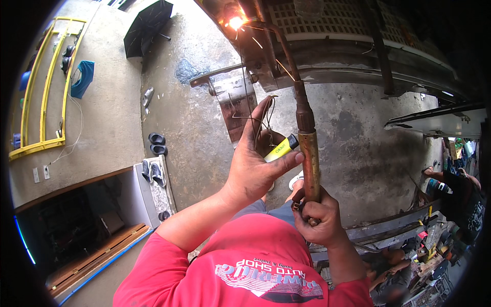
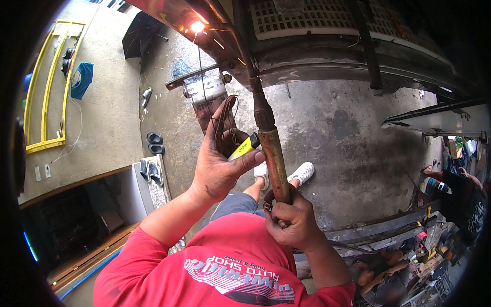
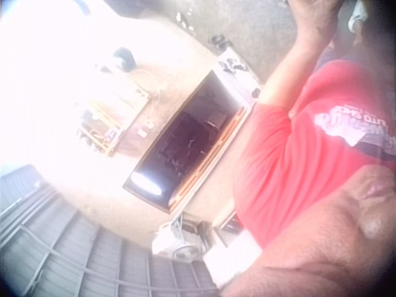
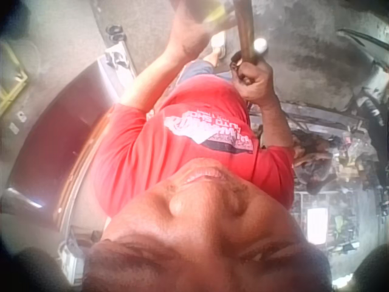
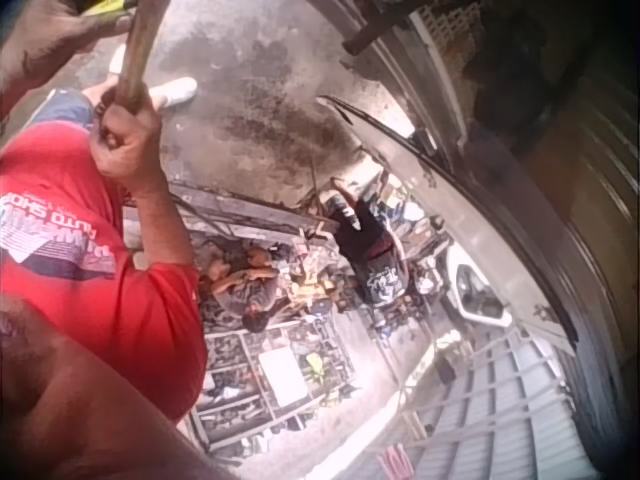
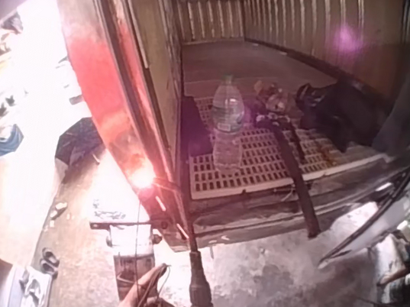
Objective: The person walks through a cluttered auto repair shop and approaches a metal frame. They use a welding torch to heat and weld a metal rod attached to the frame, creating sparks. The person briefly pours liquid from a green bottle onto the hot metal before resuming welding.
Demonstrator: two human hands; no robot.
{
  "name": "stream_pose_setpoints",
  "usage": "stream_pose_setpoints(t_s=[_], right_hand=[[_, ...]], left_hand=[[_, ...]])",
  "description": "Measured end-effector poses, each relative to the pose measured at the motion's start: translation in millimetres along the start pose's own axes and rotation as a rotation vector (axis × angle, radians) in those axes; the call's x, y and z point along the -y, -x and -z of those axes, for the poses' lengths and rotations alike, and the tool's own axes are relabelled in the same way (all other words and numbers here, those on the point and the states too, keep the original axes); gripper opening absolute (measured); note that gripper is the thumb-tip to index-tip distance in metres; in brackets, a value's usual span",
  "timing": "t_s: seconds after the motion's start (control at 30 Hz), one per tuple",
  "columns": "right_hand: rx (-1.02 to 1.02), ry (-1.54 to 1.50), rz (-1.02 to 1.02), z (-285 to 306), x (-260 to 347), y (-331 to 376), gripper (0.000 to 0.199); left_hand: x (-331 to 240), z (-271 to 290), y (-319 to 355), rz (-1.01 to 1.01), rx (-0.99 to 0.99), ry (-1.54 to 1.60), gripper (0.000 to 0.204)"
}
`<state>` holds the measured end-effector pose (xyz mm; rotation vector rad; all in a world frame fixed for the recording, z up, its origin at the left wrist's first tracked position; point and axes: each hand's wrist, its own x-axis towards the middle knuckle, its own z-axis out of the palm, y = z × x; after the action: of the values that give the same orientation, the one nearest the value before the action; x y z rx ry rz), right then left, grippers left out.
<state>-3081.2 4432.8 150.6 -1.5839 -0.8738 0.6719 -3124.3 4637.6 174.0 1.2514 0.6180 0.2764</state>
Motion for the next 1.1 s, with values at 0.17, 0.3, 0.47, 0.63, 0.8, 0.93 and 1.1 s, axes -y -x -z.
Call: stream_pose_setpoints(t_s=[0.17, 0.3, 0.47, 0.63, 0.8, 0.93, 1.1], right_hand=[[0.011, -0.004, -0.016, 0.8, 0.2, 1.3, 0.029], [0.022, -0.025, 0.012, 0.1, -3.7, 0.3, 0.029], [-0.018, -0.027, 0.026, -1.6, -4.2, -0.6, 0.024], [0.011, -0.009, 0.012, 0.8, -1.0, -0.8, 0.029], [-0.015, -0.02, 0.013, -0.8, -4.5, 0.0, 0.024], [-0.033, -0.02, 0.036, -0.8, -4.7, -1.8, 0.022], [-0.029, -0.031, 0.02, -1.1, -5.9, 0.7, 0.02]], left_hand=[[1.3, 0.6, -0.5, -0.027, -0.006, -0.034, 0.11], [-0.1, -1.3, -1.0, -0.017, -0.006, 0.034, 0.11], [-1.7, -4.1, -1.1, -0.012, -0.022, 0.028, 0.111], [0.4, -0.5, -1.4, -0.017, -0.008, 0.008, 0.111], [-3.0, -3.4, -1.8, -0.015, -0.033, -0.005, 0.111], [-0.2, 0.8, -2.8, -0.023, -0.009, -0.026, 0.111], [-4.1, -1.8, -2.0, 0.0, -0.001, 0.02, 0.111]])
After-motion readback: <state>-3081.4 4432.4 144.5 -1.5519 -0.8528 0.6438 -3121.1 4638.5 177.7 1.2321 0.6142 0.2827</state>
